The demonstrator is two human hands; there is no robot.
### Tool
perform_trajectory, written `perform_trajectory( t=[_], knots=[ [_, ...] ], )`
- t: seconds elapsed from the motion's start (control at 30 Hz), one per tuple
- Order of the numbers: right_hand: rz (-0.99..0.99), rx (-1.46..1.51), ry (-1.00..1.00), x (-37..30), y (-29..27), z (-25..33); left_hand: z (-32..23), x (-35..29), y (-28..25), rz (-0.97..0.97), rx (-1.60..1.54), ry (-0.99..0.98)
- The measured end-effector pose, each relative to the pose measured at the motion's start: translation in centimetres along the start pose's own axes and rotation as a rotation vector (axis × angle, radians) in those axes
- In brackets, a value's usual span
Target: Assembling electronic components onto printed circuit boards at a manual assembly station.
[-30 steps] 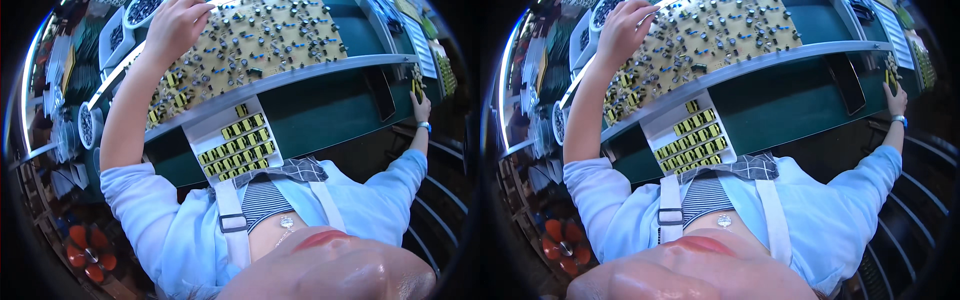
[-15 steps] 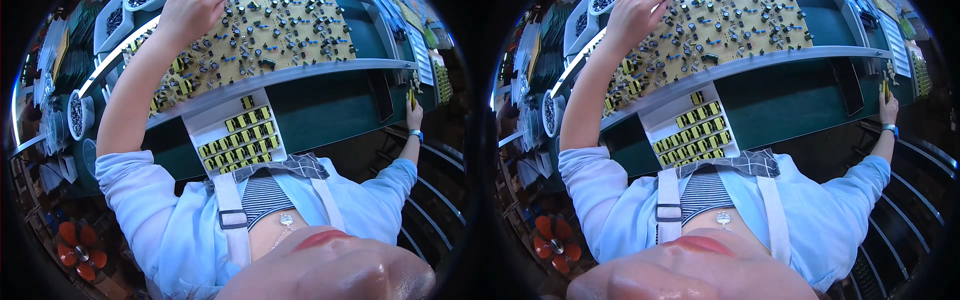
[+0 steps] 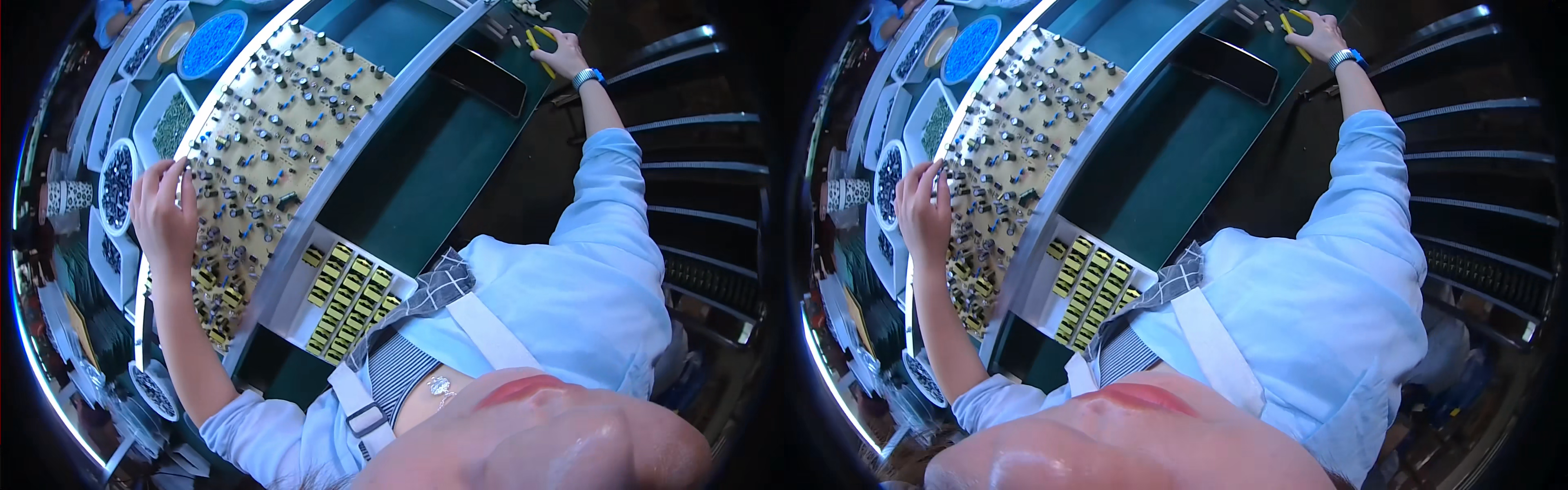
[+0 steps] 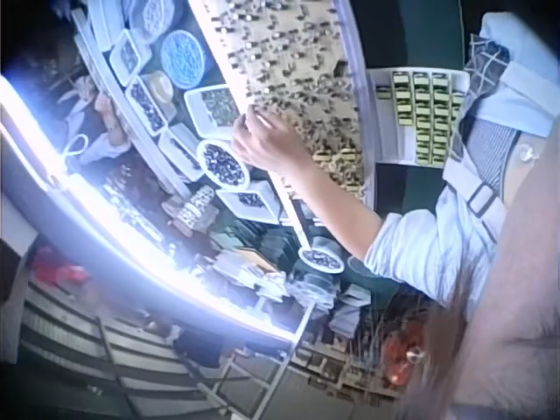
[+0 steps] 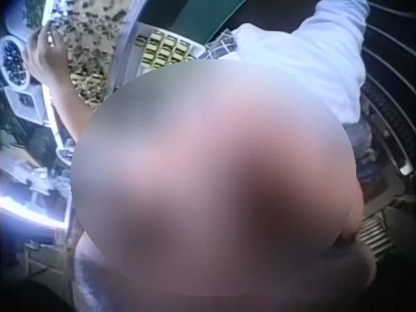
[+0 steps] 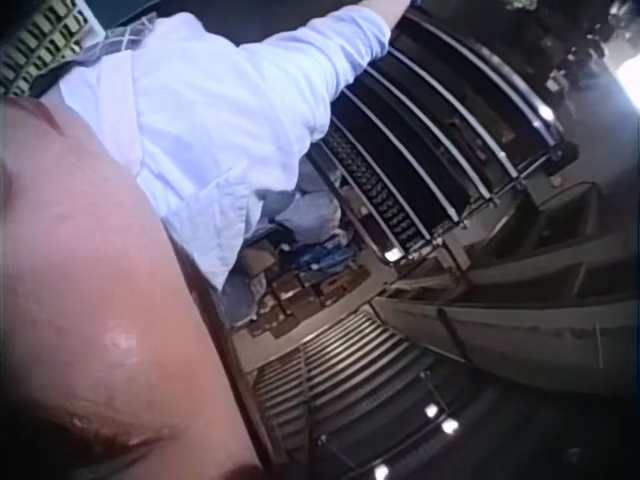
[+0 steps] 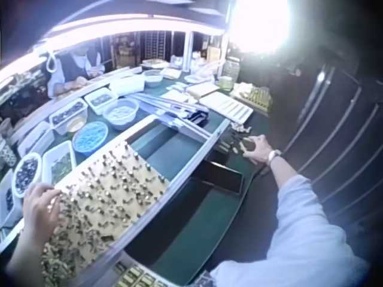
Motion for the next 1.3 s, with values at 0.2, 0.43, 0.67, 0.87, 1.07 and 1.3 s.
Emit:
perform_trajectory(
  t=[0.2, 0.43, 0.67, 0.87, 1.07, 1.3],
  knots=[
    [0.049, 0.973, 0.135, 4.2, 0.6, -3.9, -1.1, 0.1, 0.6, -0.032, 0.013, -0.002],
    [0.269, 1.767, -0.056, -4.7, -9.2, 13.2, 3.1, -3.6, -1.4, -0.127, -0.052, 0.053],
    [0.211, 0.834, -0.928, -16.2, -17.4, 35.0, 4.3, -6.7, -0.6, -0.207, -0.179, -0.011],
    [-0.086, 0.302, -1.403, -25.1, -19.9, 51.0, 7.4, -9.9, -0.9, -0.197, -0.01, 0.058],
    [-0.098, 0.066, -1.494, -24.9, -20.1, 56.8, 8.8, -10.7, 1.1, -0.151, 0.006, 0.061],
    [0.056, -0.173, -1.421, -25.3, -21.7, 60.2, 9.6, -11.0, 1.8, -0.173, -0.019, 0.09]
  ],
)
Point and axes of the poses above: each hand's wrist, its own x-axis towards the middle knuckle, its own y-axis out of the palm, z = x × y, the point moved 1 cm from there along x, towards the middle knuckle, and after that the axes turned 5 degrees about y, right-handed, at the moved point
